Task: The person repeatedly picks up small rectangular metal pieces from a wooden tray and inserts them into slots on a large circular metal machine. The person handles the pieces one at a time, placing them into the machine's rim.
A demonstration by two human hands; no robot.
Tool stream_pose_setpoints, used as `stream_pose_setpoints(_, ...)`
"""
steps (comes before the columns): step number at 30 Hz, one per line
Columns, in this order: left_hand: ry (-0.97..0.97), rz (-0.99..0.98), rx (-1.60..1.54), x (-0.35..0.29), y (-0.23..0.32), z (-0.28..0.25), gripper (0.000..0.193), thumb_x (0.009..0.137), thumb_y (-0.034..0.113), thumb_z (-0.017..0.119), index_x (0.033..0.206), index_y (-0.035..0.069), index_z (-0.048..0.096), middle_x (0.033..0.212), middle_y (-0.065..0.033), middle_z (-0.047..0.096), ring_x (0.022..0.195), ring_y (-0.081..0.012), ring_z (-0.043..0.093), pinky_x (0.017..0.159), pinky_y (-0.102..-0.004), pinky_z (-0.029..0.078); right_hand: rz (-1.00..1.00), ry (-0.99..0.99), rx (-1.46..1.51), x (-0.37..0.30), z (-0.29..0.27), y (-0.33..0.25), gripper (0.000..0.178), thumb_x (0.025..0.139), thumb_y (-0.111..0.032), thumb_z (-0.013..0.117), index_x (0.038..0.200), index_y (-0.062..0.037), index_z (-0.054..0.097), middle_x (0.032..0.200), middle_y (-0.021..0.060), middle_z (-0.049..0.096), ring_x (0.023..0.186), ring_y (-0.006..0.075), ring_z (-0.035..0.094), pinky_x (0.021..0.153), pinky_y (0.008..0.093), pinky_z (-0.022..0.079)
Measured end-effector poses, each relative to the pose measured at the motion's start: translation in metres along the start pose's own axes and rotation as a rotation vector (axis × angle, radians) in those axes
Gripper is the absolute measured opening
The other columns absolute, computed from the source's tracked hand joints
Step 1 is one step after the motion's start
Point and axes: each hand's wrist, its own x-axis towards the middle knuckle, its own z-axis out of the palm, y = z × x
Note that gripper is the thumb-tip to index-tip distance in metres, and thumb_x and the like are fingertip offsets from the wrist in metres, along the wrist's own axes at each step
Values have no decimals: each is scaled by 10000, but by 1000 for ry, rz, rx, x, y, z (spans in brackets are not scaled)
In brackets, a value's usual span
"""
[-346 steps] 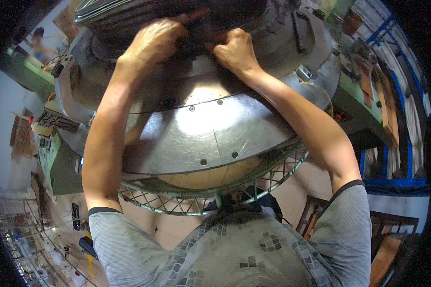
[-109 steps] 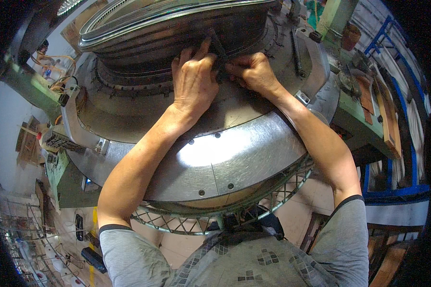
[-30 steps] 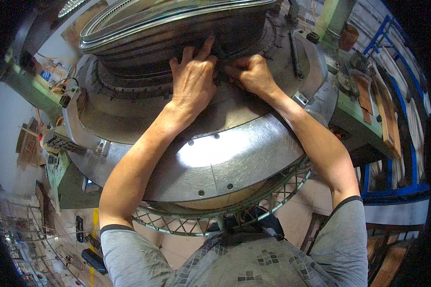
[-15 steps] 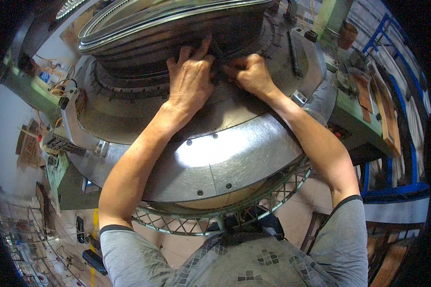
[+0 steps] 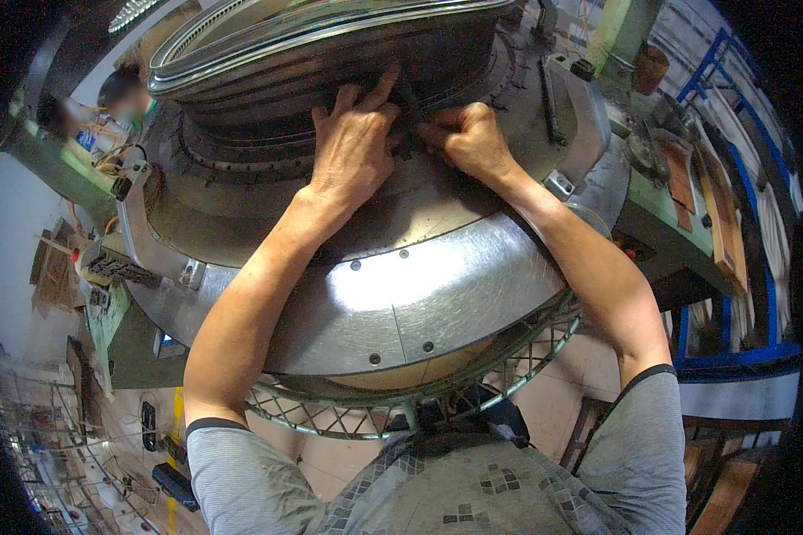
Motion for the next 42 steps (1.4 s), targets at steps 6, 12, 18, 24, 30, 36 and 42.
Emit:
stream_pose_setpoints(6, -7, -1, 10, 1, -1, 1, 277, 750, 71, 713, 1021, 19, 705, 1609, -66, 325, 1271, -419, 453, 1030, -598, 426, -11, -13, -23, 1, 0, 0, 205, 799, -138, 657, 923, -6, 754, 871, 215, 733, 748, 255, 724, 729, 374, 557)
stream_pose_setpoints(12, -9, 21, 61, 1, -1, 1, 272, 737, 75, 721, 1001, 10, 710, 1612, -69, 322, 1275, -407, 459, 1016, -594, 435, -100, 35, 40, 1, 2, -1, 173, 883, -162, 727, 820, -5, 760, 656, 0, 666, 587, 71, 535, 539, 267, 437)
stream_pose_setpoints(18, 87, 68, 103, 0, -3, 6, 265, 646, 34, 712, 911, 47, 697, 1563, -42, 414, 1186, -321, 523, 864, -564, 468, 9, 7, -47, 3, 1, 1, 223, 763, -92, 626, 918, 11, 749, 874, 219, 734, 741, 248, 718, 727, 383, 558)
stream_pose_setpoints(24, 121, 110, 143, -1, -7, 7, 196, 653, 22, 693, 845, 57, 709, 1562, -53, 414, 1167, -321, 528, 854, -558, 468, -26, 25, 22, 2, 4, 5, 193, 766, -111, 651, 881, 9, 751, 832, 222, 729, 707, 245, 715, 704, 384, 559)
stream_pose_setpoints(30, 107, 115, 148, 0, -7, 6, 174, 679, 32, 690, 849, 59, 715, 1562, -50, 411, 1174, -318, 534, 850, -556, 471, -28, 39, -10, 2, 3, 6, 146, 869, -149, 727, 867, -11, 773, 673, 1, 681, 593, 70, 559, 543, 270, 456)
stream_pose_setpoints(36, 111, 114, 218, 0, -4, 6, 196, 663, 55, 717, 859, 60, 726, 1560, -53, 415, 1171, -310, 541, 859, -538, 474, -91, 67, -20, 3, 4, 3, 188, 862, -184, 735, 848, 2, 765, 642, 20, 667, 562, 80, 559, 518, 279, 447)
stream_pose_setpoints(42, -70, 57, 233, 1, -1, 1, 317, 769, 69, 649, 1078, 60, 720, 1618, -61, 311, 1292, -371, 462, 978, -617, 435, -41, 49, -98, 3, 2, 2, 216, 857, -214, 735, 893, -5, 773, 688, 51, 711, 610, 110, 600, 598, 302, 493)
